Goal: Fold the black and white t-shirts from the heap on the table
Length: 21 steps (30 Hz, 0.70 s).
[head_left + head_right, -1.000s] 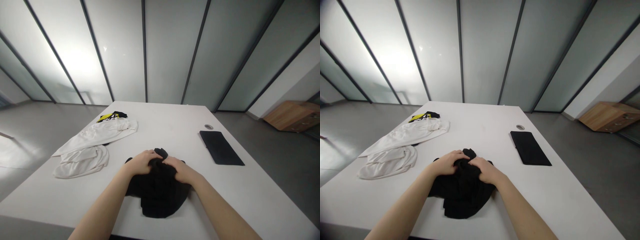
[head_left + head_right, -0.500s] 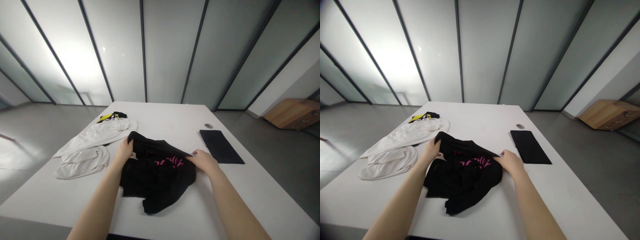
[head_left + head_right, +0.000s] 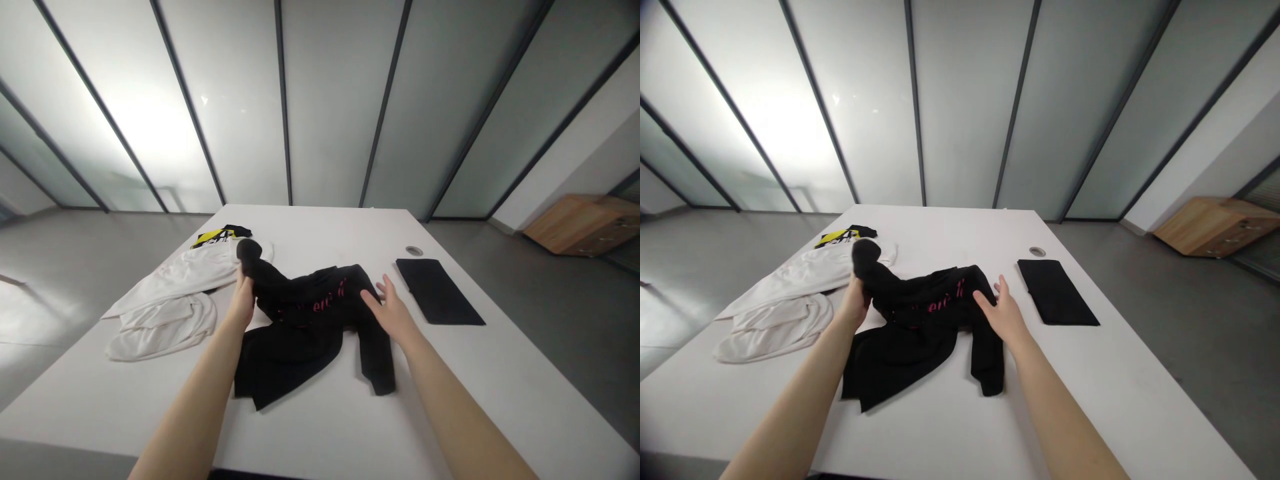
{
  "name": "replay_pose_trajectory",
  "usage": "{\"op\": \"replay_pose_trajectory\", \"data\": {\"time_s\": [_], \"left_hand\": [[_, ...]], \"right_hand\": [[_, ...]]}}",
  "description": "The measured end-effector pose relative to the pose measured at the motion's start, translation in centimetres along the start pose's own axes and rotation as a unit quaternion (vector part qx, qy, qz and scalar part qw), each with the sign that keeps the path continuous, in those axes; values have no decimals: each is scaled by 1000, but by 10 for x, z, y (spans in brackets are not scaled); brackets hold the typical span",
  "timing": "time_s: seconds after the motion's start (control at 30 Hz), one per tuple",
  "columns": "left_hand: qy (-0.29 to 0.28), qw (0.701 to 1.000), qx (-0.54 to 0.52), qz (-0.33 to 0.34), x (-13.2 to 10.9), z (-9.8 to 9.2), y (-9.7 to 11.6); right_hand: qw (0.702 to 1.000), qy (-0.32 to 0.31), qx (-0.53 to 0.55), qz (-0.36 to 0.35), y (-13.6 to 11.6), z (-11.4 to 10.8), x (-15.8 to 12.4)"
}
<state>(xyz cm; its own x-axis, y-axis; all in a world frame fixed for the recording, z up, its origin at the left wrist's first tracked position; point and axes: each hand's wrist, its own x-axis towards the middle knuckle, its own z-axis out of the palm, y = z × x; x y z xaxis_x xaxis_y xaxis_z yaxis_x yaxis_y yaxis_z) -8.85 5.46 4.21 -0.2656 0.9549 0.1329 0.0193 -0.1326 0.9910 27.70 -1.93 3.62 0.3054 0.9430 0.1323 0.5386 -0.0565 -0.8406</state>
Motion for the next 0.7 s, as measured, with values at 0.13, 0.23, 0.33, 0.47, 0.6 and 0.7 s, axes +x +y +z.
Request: {"op": "replay_pose_trajectory", "data": {"time_s": [0.13,0.23,0.33,0.47,0.6,0.7], "left_hand": [[-195,958,208,12,-16,4,5],[-278,928,248,28,-26,8,15],[-317,917,241,-4,-31,2,24],[-318,920,215,-75,-24,-11,27],[-124,989,61,-46,-14,-9,25],[20,998,-57,31,-9,-4,22]], "right_hand": [[983,-108,-152,2,0,4,-6],[971,-170,-169,-19,2,-6,-3],[970,-200,-135,26,9,-25,5],[981,-129,8,148,18,-45,17],[958,72,221,168,15,-46,24],[931,150,322,85,6,-38,24]]}}
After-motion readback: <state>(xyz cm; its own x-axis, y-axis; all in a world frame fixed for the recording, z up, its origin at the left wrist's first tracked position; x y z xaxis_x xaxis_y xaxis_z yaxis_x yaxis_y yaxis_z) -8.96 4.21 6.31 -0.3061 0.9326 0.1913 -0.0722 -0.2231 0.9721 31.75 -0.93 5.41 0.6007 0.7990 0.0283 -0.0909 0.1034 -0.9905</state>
